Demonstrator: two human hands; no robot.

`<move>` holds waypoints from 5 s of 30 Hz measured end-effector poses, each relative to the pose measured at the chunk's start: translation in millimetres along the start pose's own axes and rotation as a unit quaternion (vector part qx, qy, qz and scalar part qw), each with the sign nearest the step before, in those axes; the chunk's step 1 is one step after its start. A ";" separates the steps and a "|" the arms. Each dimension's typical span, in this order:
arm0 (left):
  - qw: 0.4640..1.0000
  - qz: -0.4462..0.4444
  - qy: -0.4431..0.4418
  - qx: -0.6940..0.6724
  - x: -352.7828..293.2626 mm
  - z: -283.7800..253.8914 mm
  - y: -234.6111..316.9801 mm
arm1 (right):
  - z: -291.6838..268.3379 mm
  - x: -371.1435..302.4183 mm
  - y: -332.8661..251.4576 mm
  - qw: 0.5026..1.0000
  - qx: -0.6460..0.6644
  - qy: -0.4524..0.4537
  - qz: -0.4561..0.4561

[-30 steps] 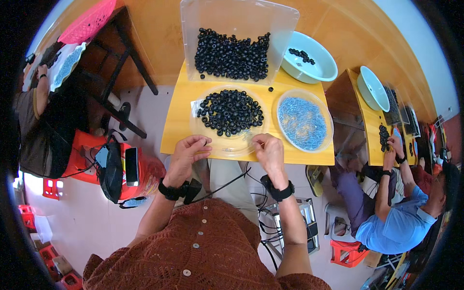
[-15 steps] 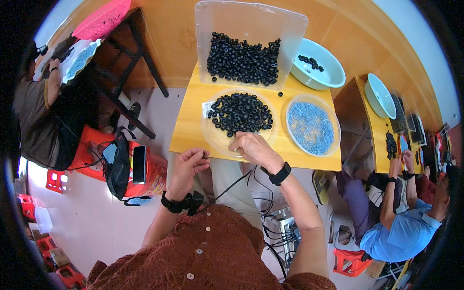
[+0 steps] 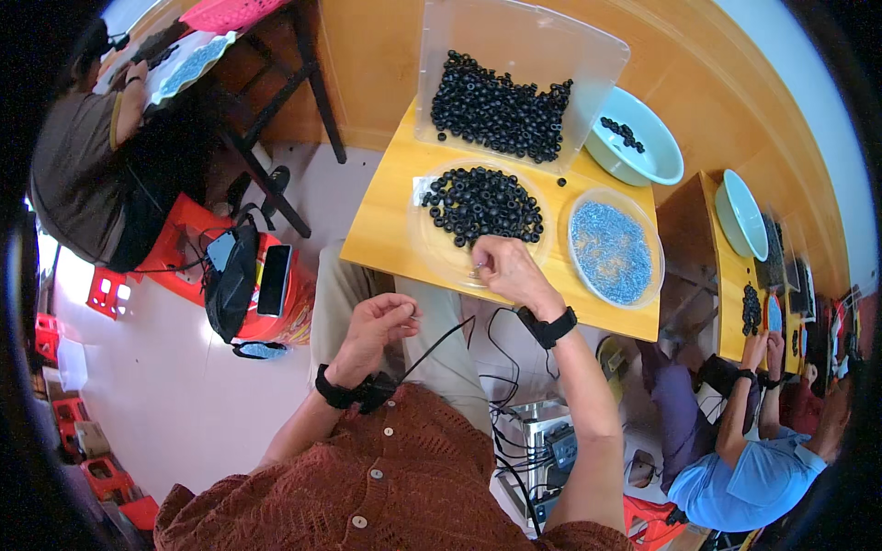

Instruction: Assembling small black plastic or rubber rings and components.

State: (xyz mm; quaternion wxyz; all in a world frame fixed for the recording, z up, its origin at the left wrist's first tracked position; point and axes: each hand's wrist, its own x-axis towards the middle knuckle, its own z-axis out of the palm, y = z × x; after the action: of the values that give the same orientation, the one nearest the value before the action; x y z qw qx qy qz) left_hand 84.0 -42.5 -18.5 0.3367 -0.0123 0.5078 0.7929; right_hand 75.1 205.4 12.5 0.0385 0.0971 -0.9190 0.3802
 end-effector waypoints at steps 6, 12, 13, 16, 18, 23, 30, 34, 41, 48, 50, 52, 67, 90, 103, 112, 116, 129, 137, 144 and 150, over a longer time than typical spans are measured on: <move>0.995 -0.008 -0.096 0.015 -14.3 5.8 3.3 | -4.4 -7.0 2.7 0.982 0.148 0.082 0.080; 0.992 0.021 -0.121 0.025 -27.9 3.0 0.5 | 14.3 -50.3 -70.2 0.935 0.332 -0.088 0.091; 0.989 0.014 -0.139 0.048 -28.9 2.5 -1.0 | 20.8 -55.1 -76.1 0.922 0.358 -0.118 0.090; 0.985 0.002 -0.165 0.055 -36.8 3.1 -2.0 | 30.0 -63.3 -92.2 0.916 0.364 -0.125 0.112; 0.984 -0.005 -0.176 0.038 -42.0 2.7 -0.5 | 31.4 -67.4 -91.4 0.917 0.359 -0.134 0.115; 0.972 -0.021 -0.228 0.053 -48.3 -7.0 1.0 | 36.2 -68.5 -99.1 0.921 0.339 -0.149 0.119; 0.979 -0.023 -0.203 0.018 -51.7 -17.0 -1.5 | 56.4 -73.3 -116.5 0.966 0.249 -0.046 0.042; 0.984 -0.012 -0.178 -0.010 -54.7 -21.8 -4.6 | 65.7 -75.3 -134.9 0.991 0.127 0.019 -0.023; 0.984 -0.011 -0.177 -0.020 -57.3 -25.6 -5.6 | 69.3 -78.0 -139.3 0.996 0.032 0.037 -0.078; 0.983 -0.034 -0.181 -0.011 -61.2 -29.2 1.1 | 69.8 -77.8 -141.5 0.995 0.002 0.021 -0.096; 0.981 -0.044 -0.188 -0.011 -60.0 -30.8 1.7 | 70.7 -76.9 -143.0 0.996 0.021 0.019 -0.088; 0.978 -0.045 -0.201 -0.017 -57.4 -32.2 0.6 | 70.2 -75.9 -146.0 0.997 0.018 0.019 -0.073; 0.973 -0.079 -0.206 -0.074 -46.6 -52.1 -4.0 | 80.8 -58.5 -153.6 0.999 0.039 0.004 -0.032; 0.977 -0.076 -0.161 -0.116 -38.8 -51.0 1.1 | 83.2 -52.7 -141.6 0.995 0.055 0.054 -0.066; 0.981 -0.071 -0.140 -0.113 -25.6 -41.2 16.3 | 78.7 -42.0 -131.6 0.986 0.065 0.122 -0.092; 0.990 -0.022 -0.134 -0.039 -17.9 -32.4 61.3 | 62.5 -41.5 -121.3 0.971 0.081 0.211 -0.078; 0.989 -0.036 -0.134 -0.048 -24.0 -26.1 57.9 | 67.6 -45.5 -111.6 0.966 0.136 0.214 -0.042; 0.979 -0.006 -0.177 -0.105 -4.1 6.7 44.1 | 52.8 -49.9 -102.2 0.934 0.285 0.210 0.040; 0.984 0.001 -0.164 -0.075 24.5 10.4 46.2 | 40.1 -26.5 -105.7 0.941 0.210 0.251 0.092; 0.983 -0.010 -0.178 -0.045 51.8 9.6 46.2 | 32.9 -12.5 -93.8 0.958 0.161 0.200 0.124; 0.977 -0.043 -0.188 -0.090 64.0 5.3 44.1 | 39.1 -5.6 -88.0 0.941 0.200 0.225 0.152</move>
State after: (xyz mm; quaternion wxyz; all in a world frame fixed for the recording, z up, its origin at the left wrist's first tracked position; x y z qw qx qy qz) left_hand 12.2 -16.1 -3.9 0.4573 0.0844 0.3610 0.8084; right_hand 99.0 117.7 44.9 0.1655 -0.1263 -0.7950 0.5697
